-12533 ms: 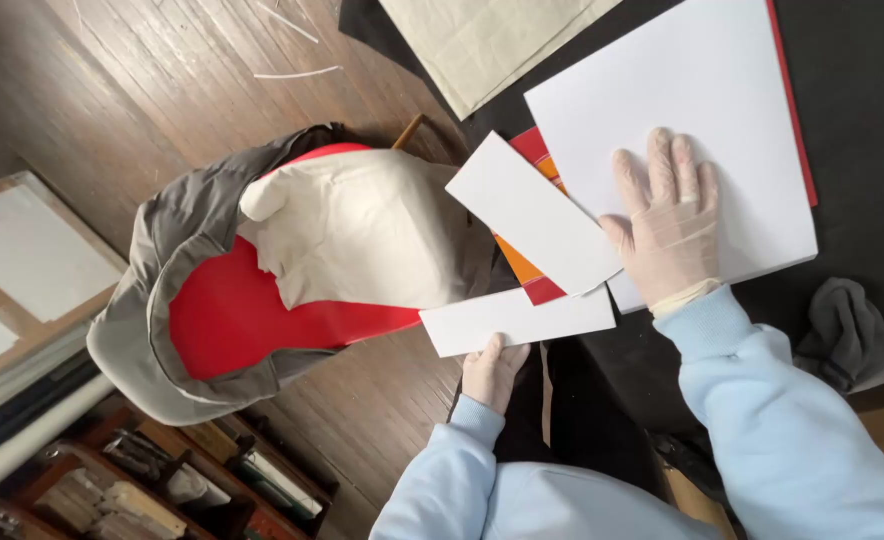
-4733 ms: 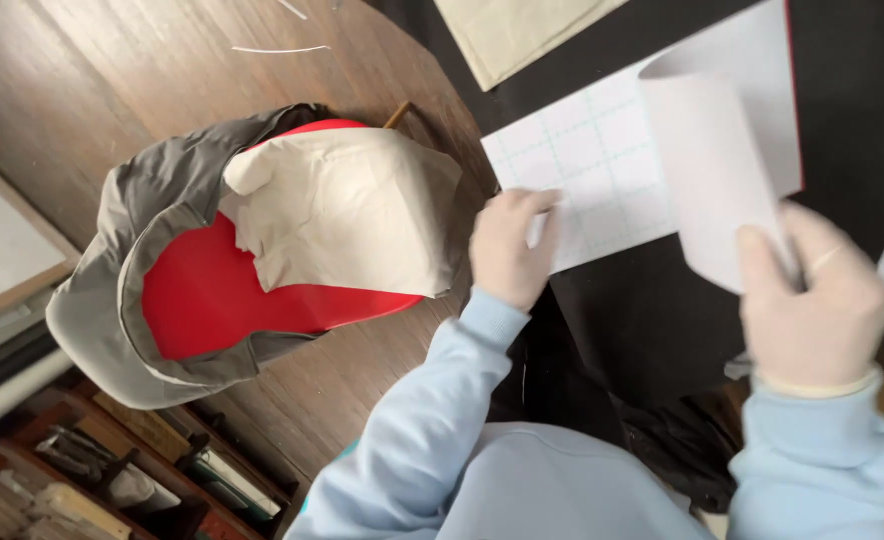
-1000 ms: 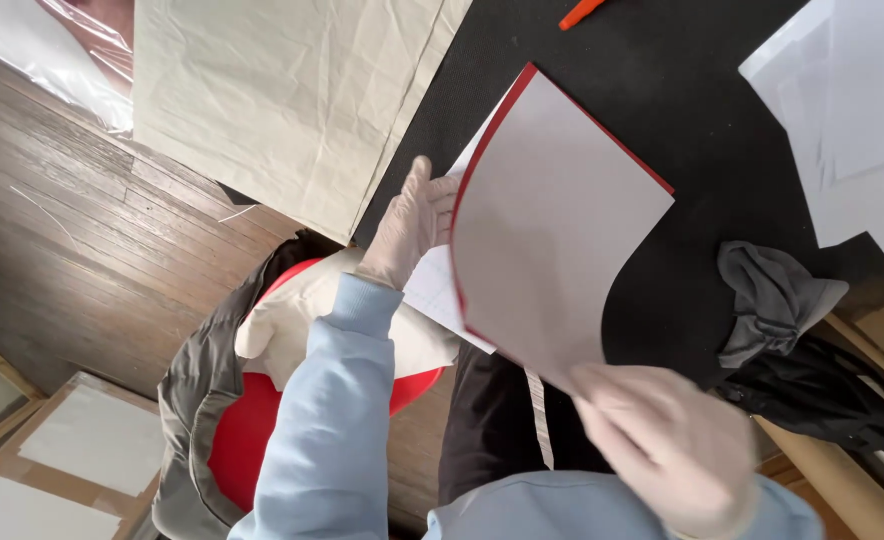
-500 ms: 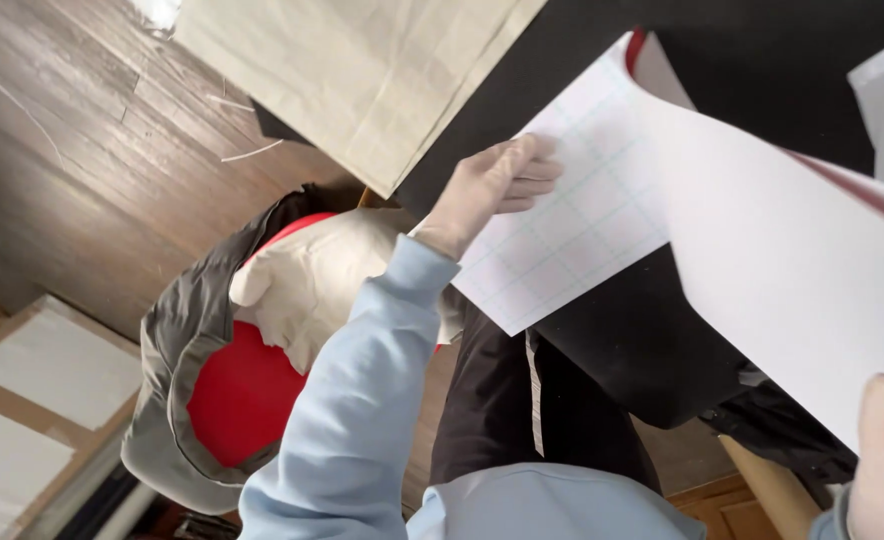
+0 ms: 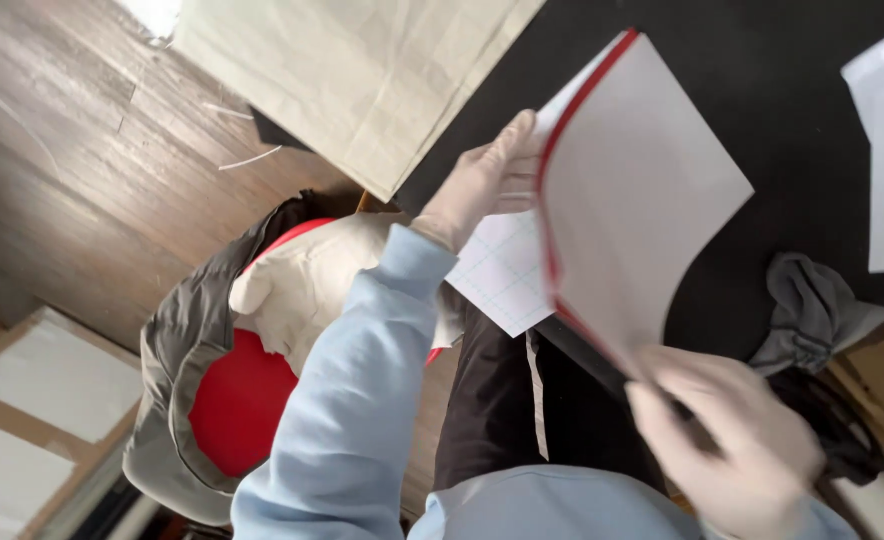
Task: Preparing an art print by applying a protective film and smoothing it with a cloth.
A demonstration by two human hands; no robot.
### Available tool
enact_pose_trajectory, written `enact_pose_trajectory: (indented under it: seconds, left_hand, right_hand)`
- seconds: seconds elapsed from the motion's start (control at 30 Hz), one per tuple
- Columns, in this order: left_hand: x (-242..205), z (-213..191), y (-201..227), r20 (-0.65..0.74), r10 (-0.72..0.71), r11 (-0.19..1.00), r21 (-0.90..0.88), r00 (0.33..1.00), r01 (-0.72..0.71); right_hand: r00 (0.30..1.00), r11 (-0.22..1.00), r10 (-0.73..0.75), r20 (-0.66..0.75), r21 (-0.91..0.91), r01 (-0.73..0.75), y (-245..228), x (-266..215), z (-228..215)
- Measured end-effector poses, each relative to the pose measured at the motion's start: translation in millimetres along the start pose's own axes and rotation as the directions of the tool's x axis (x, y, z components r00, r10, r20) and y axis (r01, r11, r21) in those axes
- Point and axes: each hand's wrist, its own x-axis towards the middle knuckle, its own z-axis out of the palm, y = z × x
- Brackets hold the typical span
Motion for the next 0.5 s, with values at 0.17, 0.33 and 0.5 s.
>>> enact_pose_trajectory:
  seconds: [0.17, 0.33, 0.5]
  left_hand:
    - [10.8, -9.2, -13.0, -0.022, 0.014, 0.985, -0.171, 1.000, -0.018]
    - [-13.3, -2.9, 27.5, -0.043, -0.130, 0.991, -0.043, 0.991, 0.128]
    - [0.5, -19.6, -2.2, 0.002, -0.111, 0.994, -0.005, 0.994, 0.111]
  right_hand:
    - [0.975, 0.976, -0.168, -0.147, 0.117, 0.185, 1.4, 10.1, 42.4]
    - [0.983, 0.970, -0.125, -0.131, 0.191, 0.149, 13.7, 7.0, 68.9]
    - [0.992, 0.959, -0.053, -0.118, 0.272, 0.083, 27.6, -8.4, 82.5]
